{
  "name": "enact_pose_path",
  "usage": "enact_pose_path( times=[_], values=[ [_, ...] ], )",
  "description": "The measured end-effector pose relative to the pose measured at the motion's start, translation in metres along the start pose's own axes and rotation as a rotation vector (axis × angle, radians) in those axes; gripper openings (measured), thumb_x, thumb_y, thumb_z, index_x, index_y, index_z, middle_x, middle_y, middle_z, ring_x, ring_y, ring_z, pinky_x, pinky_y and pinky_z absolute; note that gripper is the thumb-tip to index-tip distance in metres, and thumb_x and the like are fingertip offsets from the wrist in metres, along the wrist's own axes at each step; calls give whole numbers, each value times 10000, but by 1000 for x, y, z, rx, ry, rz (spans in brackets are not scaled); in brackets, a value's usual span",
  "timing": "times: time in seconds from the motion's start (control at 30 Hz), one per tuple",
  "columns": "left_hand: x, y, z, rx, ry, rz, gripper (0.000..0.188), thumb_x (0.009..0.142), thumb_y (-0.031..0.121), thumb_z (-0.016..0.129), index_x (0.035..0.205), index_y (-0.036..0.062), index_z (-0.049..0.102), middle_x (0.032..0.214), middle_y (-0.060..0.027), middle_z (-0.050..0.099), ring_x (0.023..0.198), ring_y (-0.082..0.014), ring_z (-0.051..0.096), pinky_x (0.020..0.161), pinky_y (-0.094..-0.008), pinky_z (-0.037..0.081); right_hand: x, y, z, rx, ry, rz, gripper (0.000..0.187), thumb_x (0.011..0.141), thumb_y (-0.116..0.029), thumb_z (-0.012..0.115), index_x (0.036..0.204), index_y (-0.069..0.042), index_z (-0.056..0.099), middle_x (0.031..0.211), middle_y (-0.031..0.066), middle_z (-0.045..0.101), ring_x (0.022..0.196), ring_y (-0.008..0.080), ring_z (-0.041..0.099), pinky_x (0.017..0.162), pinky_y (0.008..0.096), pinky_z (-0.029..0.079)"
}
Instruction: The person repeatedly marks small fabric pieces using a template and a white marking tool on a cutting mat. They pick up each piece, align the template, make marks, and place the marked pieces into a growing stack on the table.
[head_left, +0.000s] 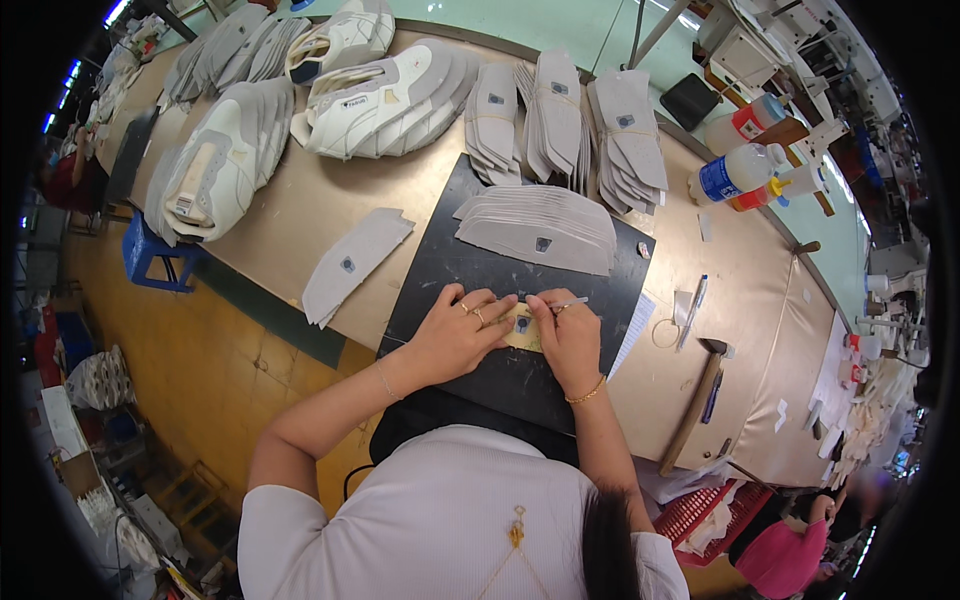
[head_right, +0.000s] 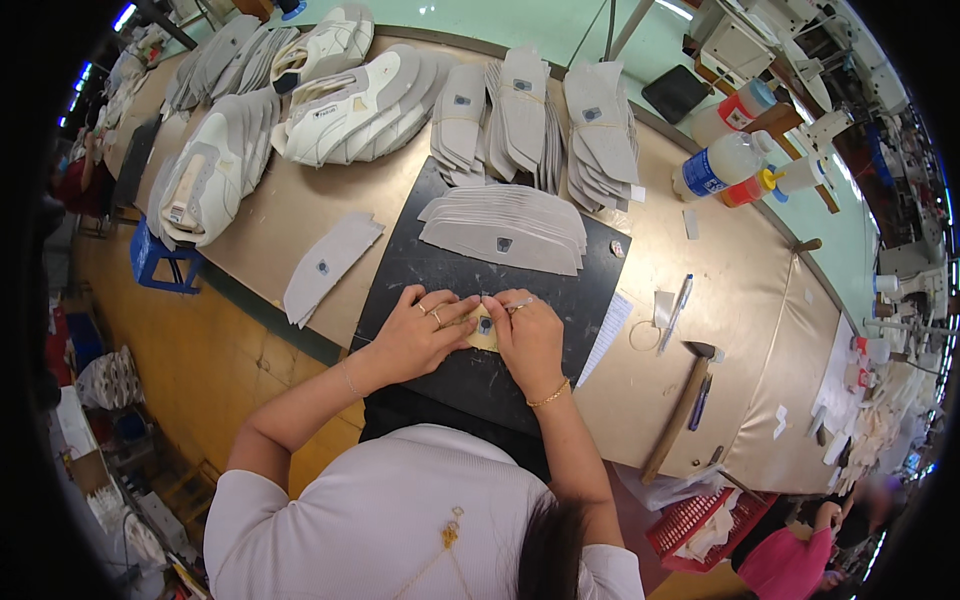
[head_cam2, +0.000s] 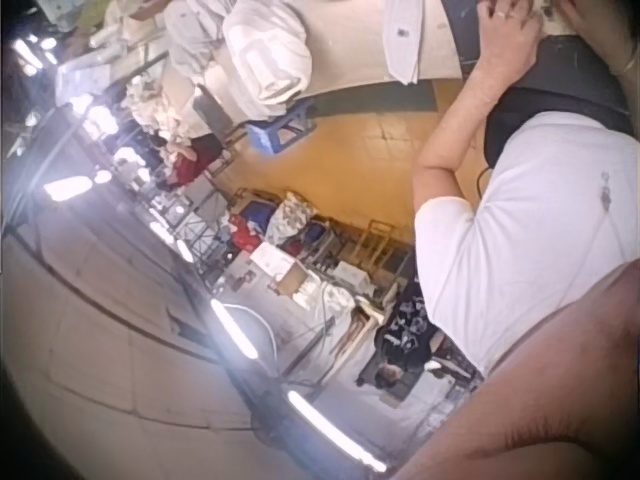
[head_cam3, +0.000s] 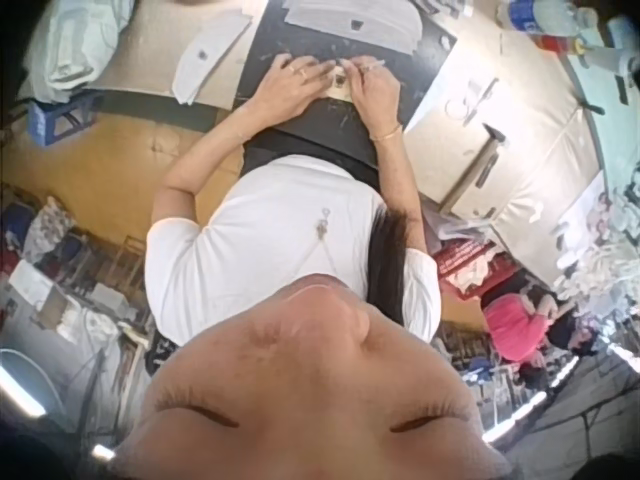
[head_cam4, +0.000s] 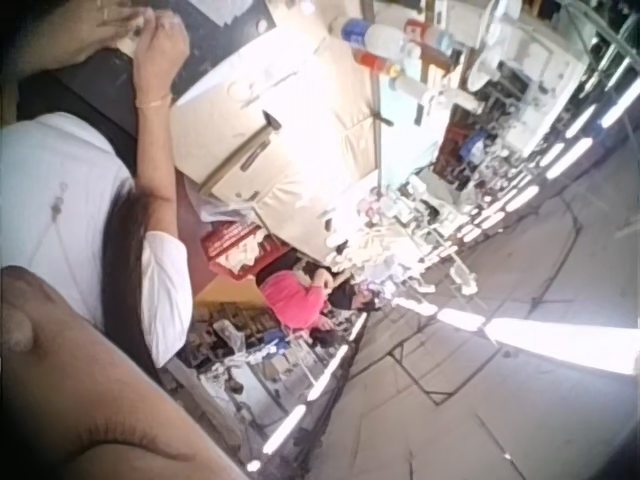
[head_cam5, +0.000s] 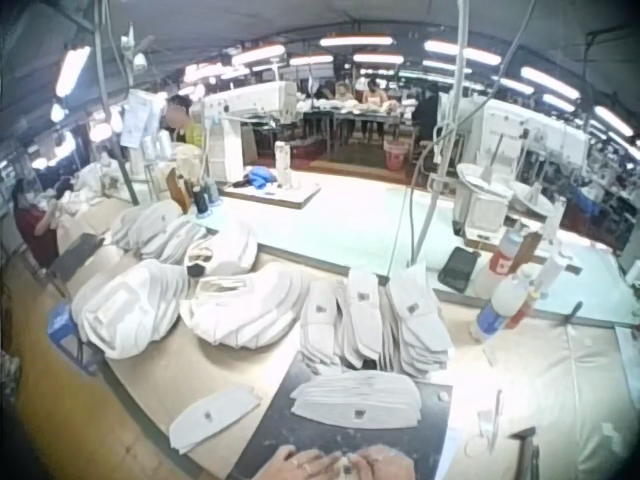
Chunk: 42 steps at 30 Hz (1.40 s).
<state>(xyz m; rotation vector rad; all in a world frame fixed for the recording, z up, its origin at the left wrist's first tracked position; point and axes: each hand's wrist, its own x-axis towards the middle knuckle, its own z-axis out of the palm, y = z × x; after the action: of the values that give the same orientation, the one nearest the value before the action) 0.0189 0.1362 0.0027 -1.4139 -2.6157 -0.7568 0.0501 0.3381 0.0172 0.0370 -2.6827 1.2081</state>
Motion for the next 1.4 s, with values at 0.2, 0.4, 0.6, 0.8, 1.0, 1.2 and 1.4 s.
enact_pose_path(
  times=[0.2,0.4,0.6,0.8,1.0,1.2,1.4],
  values=[
    [1,-1,2,114,-29,65,389,850,305,732,1170,93,670,1368,-83,624,1168,-232,572,912,-447,418,-5,10,1,-81,-13,-122,143,949,-189,662,878,-68,688,827,104,664,772,313,647,682,417,506],
    [-7,-2,7,69,-11,30,326,896,319,693,1145,109,689,1366,-64,628,1164,-227,564,914,-431,426,-6,0,6,-162,-50,-127,149,938,-163,670,858,-38,681,816,128,668,769,330,647,702,405,508],
    [-6,-4,9,73,-74,26,349,930,358,676,1204,143,674,1394,-29,606,1192,-212,546,932,-425,431,-9,2,7,-183,30,-165,126,917,-164,694,851,-59,670,787,105,649,744,310,636,680,408,499],
    [-4,-6,11,64,-57,45,365,912,387,679,1184,144,682,1397,-22,602,1197,-204,541,940,-423,433,-9,7,10,-158,74,-176,136,910,-192,708,832,-85,677,754,77,635,706,294,626,640,410,489],
    [-10,-6,17,126,-14,75,357,910,356,662,1178,121,687,1406,-29,598,1183,-208,541,936,-418,430,-18,6,17,-240,108,-182,146,915,-192,706,821,-86,674,746,92,637,688,310,628,627,418,489],
    [-9,-3,20,99,15,77,319,913,319,667,1164,123,683,1378,-39,600,1158,-217,550,904,-411,430,-17,5,16,-275,71,-130,146,926,-178,694,830,-69,680,772,102,659,706,314,640,637,417,495],
    [-11,-7,28,39,64,96,314,910,293,689,1150,91,676,1355,-73,607,1185,-249,549,970,-407,437,-17,3,14,-201,48,-49,188,971,-179,649,882,-21,704,818,117,692,750,306,666,680,389,509]
  ],
)
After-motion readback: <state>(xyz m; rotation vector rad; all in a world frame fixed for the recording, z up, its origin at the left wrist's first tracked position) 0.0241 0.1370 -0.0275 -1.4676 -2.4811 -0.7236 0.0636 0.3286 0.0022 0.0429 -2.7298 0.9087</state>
